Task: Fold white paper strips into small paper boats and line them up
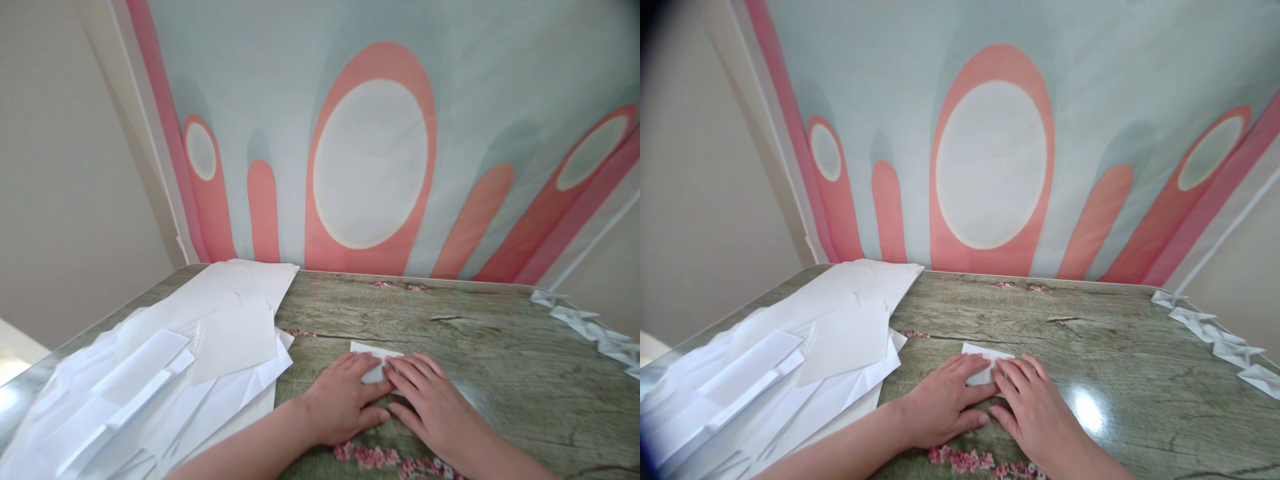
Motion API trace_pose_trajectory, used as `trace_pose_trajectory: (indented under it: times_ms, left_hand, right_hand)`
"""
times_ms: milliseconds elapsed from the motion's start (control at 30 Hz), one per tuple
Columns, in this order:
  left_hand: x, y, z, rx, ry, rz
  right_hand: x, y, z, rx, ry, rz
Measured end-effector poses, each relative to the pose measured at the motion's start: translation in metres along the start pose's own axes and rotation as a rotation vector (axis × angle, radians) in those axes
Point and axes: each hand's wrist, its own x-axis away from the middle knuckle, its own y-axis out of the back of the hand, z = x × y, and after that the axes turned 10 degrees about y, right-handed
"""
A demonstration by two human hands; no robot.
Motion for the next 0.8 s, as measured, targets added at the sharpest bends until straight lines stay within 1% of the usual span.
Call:
trace_pose_trajectory:
  times_ms: [133, 300, 533, 700, 800]
  left_hand:
    - [0.0, 0.001, 0.001, -0.002, -0.007, -0.013]
    - [0.0, 0.004, 0.005, 0.003, -0.007, -0.035]
    - [-0.001, 0.003, 0.008, 0.0, 0.048, -0.055]
    - [-0.002, 0.001, 0.007, -0.024, 0.058, -0.065]
    - [-0.002, 0.0, 0.007, -0.049, 0.052, -0.071]
  right_hand:
    - [0.0, 0.002, 0.0, 0.009, 0.044, 0.044]
    - [-0.001, 0.006, -0.002, 0.04, 0.067, 0.046]
    - [-0.004, 0.004, -0.017, 0.025, 0.074, 0.084]
    - [-0.006, 0.0, -0.02, 0.023, 0.054, 0.022]
    - [-0.006, -0.001, -0.019, 0.026, 0.048, 0.022]
